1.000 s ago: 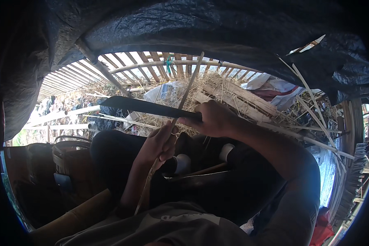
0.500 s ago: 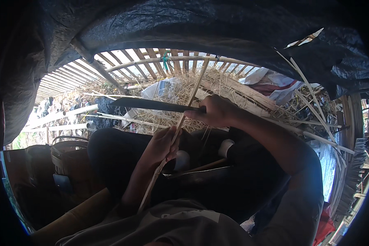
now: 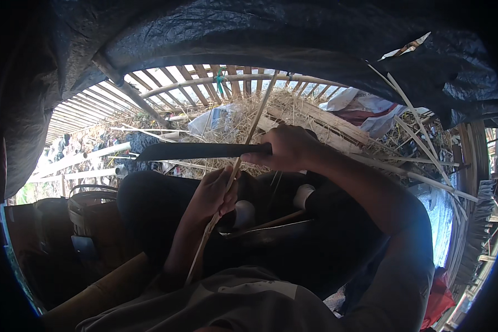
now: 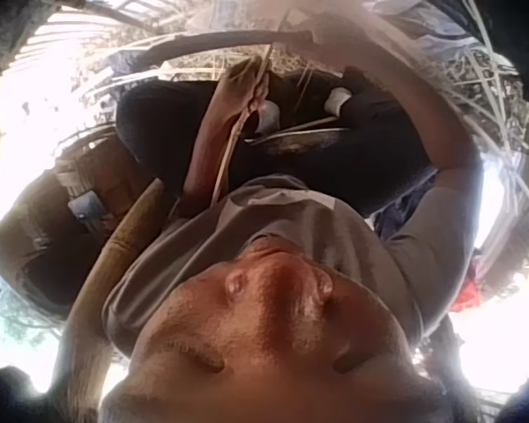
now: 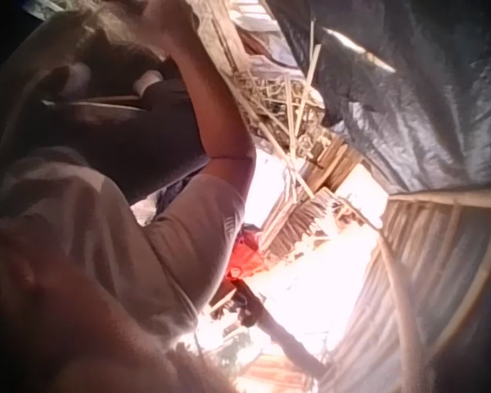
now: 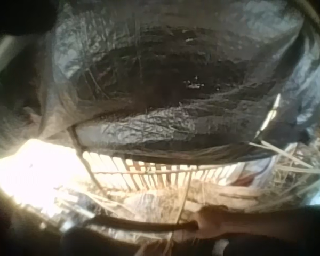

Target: The person uses a large knife to shave and smooth several thin strips of bamboo held in their lap.

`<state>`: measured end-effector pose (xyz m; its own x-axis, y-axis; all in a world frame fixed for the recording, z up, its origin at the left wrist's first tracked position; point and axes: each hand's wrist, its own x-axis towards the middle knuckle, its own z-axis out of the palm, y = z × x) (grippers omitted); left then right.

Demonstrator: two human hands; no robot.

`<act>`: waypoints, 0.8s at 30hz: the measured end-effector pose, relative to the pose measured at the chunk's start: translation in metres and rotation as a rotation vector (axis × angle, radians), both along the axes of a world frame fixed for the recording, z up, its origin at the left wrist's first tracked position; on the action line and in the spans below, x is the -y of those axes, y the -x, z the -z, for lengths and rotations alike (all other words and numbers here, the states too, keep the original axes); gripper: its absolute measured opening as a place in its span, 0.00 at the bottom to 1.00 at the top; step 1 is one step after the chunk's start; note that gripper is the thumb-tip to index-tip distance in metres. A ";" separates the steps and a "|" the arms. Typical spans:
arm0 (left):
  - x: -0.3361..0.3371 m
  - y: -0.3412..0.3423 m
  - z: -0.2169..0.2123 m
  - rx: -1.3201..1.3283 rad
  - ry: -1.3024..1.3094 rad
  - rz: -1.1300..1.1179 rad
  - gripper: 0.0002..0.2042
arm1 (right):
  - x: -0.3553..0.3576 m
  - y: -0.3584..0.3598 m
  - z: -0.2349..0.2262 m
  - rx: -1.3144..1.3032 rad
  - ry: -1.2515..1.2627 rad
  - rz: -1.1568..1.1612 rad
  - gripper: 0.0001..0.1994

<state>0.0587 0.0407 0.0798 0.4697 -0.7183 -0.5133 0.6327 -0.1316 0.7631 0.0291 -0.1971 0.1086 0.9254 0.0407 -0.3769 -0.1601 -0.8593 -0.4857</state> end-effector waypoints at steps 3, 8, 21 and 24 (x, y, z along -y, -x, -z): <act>0.002 0.001 -0.001 -0.020 -0.006 -0.007 0.18 | 0.012 -0.004 0.006 -0.022 -0.033 0.094 0.39; -0.001 0.001 0.002 -0.023 -0.009 0.017 0.18 | 0.001 0.008 0.018 0.173 -0.047 0.008 0.39; 0.000 0.000 0.004 -0.004 -0.003 0.013 0.18 | 0.002 0.002 0.008 -0.046 -0.127 0.038 0.38; 0.003 0.000 0.004 -0.069 0.004 0.000 0.17 | 0.011 -0.002 0.011 -0.100 -0.124 0.066 0.38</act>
<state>0.0587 0.0374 0.0754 0.4335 -0.7203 -0.5415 0.6836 -0.1287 0.7185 0.0306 -0.2080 0.0975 0.8857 0.0329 -0.4631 -0.2669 -0.7801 -0.5659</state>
